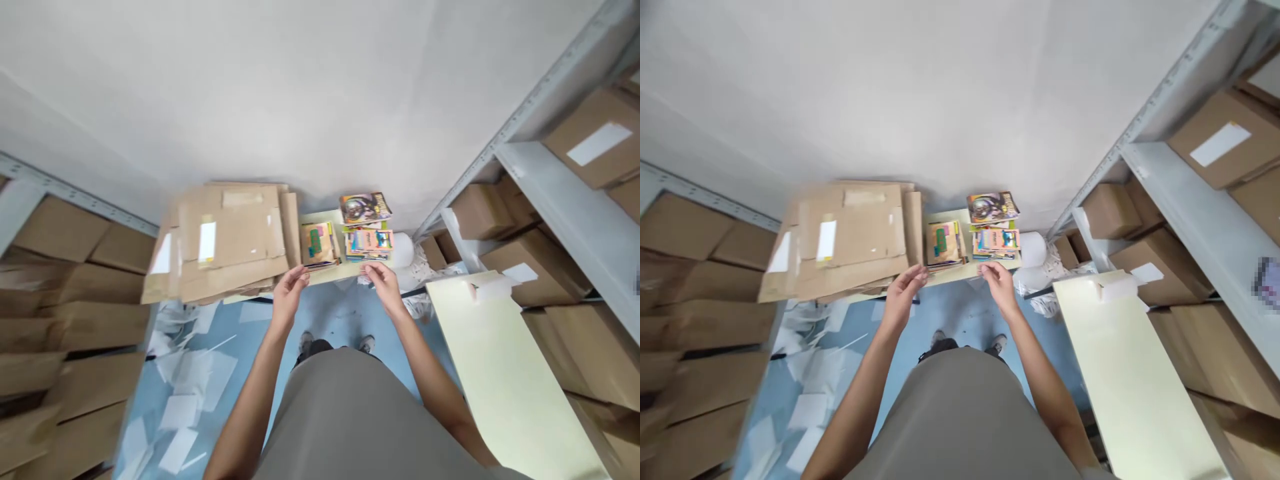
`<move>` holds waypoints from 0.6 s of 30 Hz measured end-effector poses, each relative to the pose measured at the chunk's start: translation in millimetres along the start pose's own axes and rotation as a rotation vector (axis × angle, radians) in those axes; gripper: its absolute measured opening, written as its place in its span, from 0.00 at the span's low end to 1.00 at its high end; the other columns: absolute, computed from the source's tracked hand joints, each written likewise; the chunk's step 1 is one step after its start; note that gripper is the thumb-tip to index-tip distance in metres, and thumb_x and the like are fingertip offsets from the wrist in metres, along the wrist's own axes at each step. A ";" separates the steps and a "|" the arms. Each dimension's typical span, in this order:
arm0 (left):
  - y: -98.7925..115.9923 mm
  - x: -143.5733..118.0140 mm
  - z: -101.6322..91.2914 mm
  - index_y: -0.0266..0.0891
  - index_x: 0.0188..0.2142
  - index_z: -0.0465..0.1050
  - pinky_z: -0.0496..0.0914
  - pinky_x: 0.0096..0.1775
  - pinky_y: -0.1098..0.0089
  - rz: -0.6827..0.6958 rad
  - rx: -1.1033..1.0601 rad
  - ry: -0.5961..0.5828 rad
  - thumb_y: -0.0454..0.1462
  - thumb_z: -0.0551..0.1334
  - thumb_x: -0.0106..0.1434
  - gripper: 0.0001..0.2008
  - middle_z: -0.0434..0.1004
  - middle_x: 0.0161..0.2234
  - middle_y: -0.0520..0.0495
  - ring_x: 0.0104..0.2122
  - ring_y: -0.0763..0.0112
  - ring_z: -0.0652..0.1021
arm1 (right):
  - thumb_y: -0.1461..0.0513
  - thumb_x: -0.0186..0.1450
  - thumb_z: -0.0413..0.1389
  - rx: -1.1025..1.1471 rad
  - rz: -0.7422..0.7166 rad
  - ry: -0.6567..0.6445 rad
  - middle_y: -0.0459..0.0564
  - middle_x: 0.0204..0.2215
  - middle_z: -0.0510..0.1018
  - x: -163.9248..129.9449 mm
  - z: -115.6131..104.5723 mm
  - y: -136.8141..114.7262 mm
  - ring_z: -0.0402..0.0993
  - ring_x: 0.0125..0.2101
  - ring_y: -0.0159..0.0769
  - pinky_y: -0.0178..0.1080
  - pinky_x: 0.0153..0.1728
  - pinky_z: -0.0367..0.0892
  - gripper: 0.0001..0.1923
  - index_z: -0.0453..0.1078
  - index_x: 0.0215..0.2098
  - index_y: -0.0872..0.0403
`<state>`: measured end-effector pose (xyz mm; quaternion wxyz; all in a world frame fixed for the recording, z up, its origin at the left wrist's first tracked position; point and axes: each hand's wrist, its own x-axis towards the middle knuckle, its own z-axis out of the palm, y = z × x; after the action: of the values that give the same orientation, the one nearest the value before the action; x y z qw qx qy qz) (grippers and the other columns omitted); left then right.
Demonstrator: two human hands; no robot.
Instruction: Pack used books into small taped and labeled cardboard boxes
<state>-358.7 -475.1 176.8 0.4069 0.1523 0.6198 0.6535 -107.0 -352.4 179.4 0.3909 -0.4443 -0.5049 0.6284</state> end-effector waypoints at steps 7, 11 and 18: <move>25.2 34.6 -130.0 0.44 0.54 0.76 0.72 0.76 0.45 -0.045 -0.280 0.268 0.38 0.79 0.63 0.23 0.81 0.67 0.34 0.69 0.49 0.82 | 0.45 0.64 0.75 -0.043 0.031 -0.177 0.55 0.50 0.91 36.8 175.4 27.0 0.87 0.53 0.52 0.50 0.58 0.80 0.23 0.85 0.48 0.50; 35.9 56.1 -170.7 0.43 0.51 0.75 0.71 0.77 0.48 -0.039 -0.403 0.246 0.36 0.76 0.63 0.19 0.81 0.67 0.33 0.70 0.51 0.82 | 0.53 0.59 0.78 -0.214 0.049 -0.001 0.55 0.46 0.91 66.7 245.5 42.7 0.86 0.52 0.50 0.50 0.62 0.77 0.18 0.83 0.43 0.50; 42.7 92.9 -187.6 0.47 0.46 0.74 0.77 0.72 0.50 -0.240 -0.393 0.102 0.39 0.73 0.66 0.12 0.85 0.62 0.39 0.70 0.56 0.80 | 0.57 0.59 0.73 -0.480 -0.051 0.153 0.50 0.31 0.85 79.0 267.2 30.1 0.82 0.40 0.50 0.50 0.55 0.78 0.09 0.79 0.32 0.49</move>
<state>-563.1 -532.6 153.5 0.4716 -0.0377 0.5141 0.7155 -386.7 -360.5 162.4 0.3267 -0.5579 -0.6197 0.4450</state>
